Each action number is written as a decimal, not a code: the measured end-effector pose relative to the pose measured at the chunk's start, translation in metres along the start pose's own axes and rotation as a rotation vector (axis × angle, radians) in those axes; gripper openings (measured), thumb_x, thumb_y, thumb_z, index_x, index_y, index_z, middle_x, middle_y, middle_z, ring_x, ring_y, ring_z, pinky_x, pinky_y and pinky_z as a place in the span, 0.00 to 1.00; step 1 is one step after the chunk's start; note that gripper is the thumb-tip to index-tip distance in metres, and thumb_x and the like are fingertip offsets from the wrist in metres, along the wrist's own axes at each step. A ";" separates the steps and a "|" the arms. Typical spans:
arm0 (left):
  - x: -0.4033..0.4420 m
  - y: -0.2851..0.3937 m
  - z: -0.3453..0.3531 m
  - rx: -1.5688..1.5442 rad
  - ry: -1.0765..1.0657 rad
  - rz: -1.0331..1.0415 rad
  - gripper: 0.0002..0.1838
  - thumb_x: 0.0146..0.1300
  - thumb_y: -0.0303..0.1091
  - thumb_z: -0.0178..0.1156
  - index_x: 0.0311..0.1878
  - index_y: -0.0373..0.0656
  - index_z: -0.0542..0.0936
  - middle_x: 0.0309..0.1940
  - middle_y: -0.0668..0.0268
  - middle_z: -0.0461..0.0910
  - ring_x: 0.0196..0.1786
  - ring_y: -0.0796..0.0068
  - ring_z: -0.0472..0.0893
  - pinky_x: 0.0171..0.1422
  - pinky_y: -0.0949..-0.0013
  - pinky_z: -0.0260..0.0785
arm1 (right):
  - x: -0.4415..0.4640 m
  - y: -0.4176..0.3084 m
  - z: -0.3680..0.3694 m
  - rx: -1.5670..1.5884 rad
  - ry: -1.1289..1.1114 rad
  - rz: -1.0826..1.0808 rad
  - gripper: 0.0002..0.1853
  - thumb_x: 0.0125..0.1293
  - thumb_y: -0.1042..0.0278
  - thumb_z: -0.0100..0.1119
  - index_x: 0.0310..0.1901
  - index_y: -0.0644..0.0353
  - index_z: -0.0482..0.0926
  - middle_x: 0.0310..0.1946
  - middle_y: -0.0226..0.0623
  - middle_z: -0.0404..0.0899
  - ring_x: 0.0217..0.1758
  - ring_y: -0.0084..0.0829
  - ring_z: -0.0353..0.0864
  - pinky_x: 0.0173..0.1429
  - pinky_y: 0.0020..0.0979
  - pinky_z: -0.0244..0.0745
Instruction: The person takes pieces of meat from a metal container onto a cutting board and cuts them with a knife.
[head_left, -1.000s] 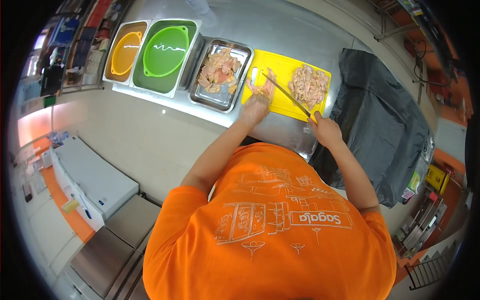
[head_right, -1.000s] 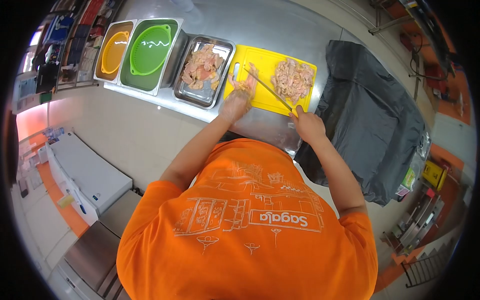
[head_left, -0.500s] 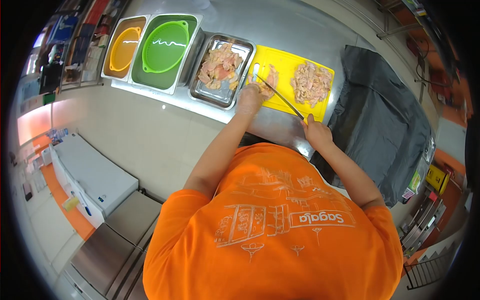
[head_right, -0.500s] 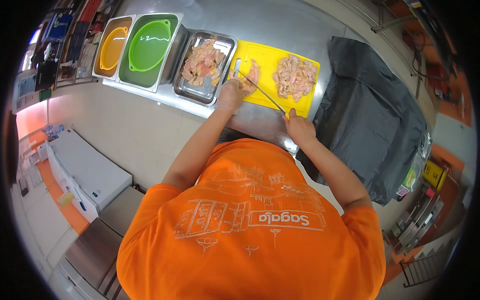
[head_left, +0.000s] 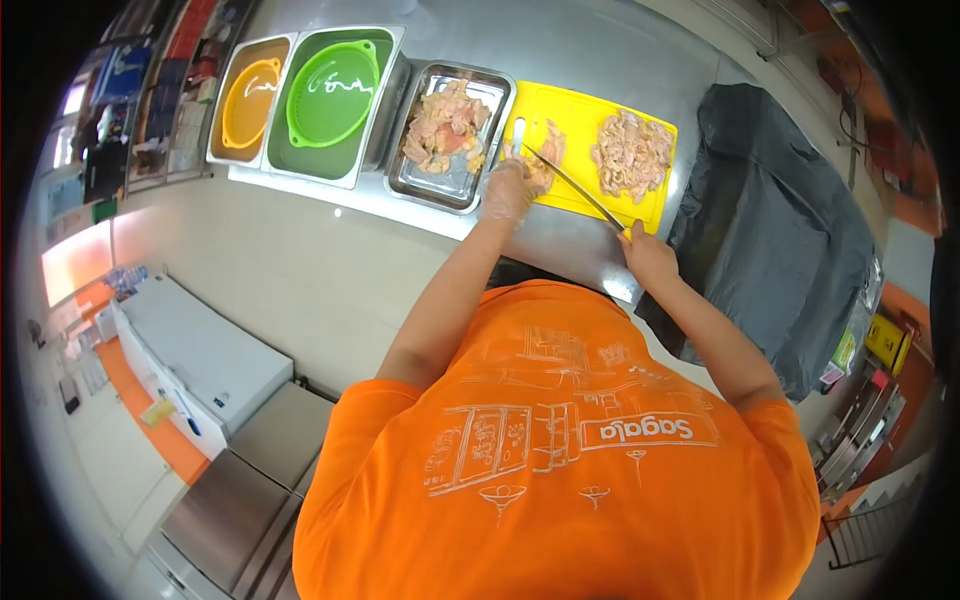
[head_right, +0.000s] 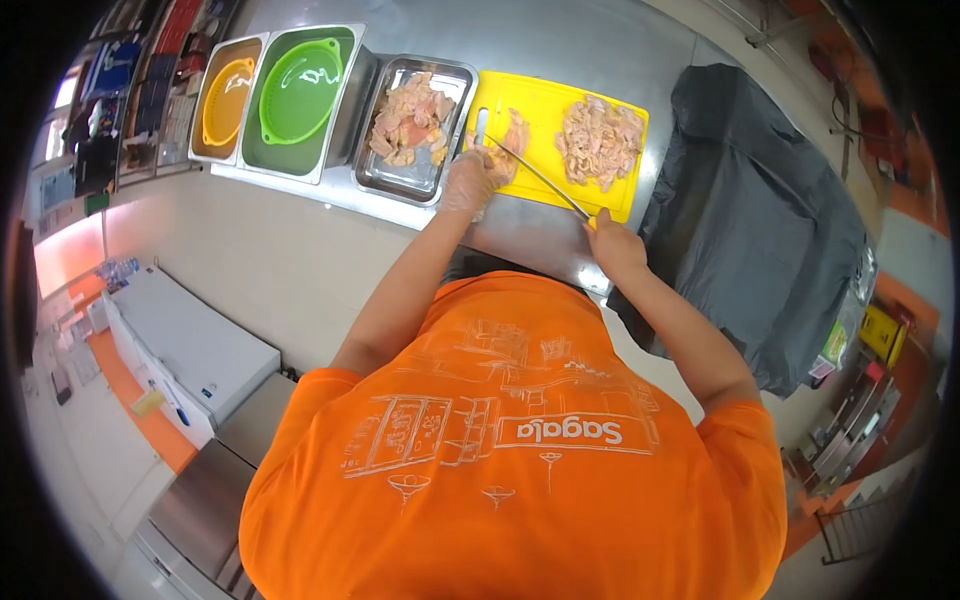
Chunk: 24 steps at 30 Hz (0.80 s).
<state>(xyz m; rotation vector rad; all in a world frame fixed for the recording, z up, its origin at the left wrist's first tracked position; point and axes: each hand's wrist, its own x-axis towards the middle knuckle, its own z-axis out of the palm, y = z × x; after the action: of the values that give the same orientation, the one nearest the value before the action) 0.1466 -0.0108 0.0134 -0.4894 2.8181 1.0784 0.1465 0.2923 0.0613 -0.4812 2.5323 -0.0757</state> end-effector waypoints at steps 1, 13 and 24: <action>-0.002 0.003 0.002 0.011 0.015 0.007 0.20 0.55 0.44 0.77 0.38 0.36 0.85 0.38 0.45 0.86 0.44 0.47 0.87 0.52 0.52 0.79 | -0.005 0.000 0.001 -0.005 0.011 0.016 0.23 0.80 0.46 0.47 0.50 0.63 0.72 0.30 0.54 0.86 0.34 0.53 0.89 0.37 0.51 0.83; 0.023 0.026 -0.071 0.063 -0.349 0.064 0.18 0.61 0.43 0.70 0.45 0.37 0.85 0.43 0.46 0.86 0.49 0.47 0.85 0.56 0.50 0.77 | -0.110 -0.013 -0.028 0.043 0.022 0.209 0.22 0.78 0.45 0.51 0.48 0.60 0.74 0.27 0.53 0.85 0.32 0.55 0.88 0.37 0.54 0.82; 0.165 0.067 -0.021 0.828 -0.657 0.737 0.24 0.60 0.39 0.67 0.59 0.42 0.85 0.56 0.53 0.83 0.62 0.53 0.82 0.66 0.57 0.75 | -0.132 -0.081 -0.014 0.128 0.201 0.281 0.22 0.76 0.43 0.54 0.47 0.58 0.77 0.23 0.51 0.84 0.28 0.53 0.87 0.34 0.51 0.81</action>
<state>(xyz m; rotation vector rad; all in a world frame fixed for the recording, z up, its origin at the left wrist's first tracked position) -0.0306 -0.0216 0.0408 0.8486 2.4816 -0.0279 0.2683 0.2630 0.1537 -0.0680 2.7437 -0.1872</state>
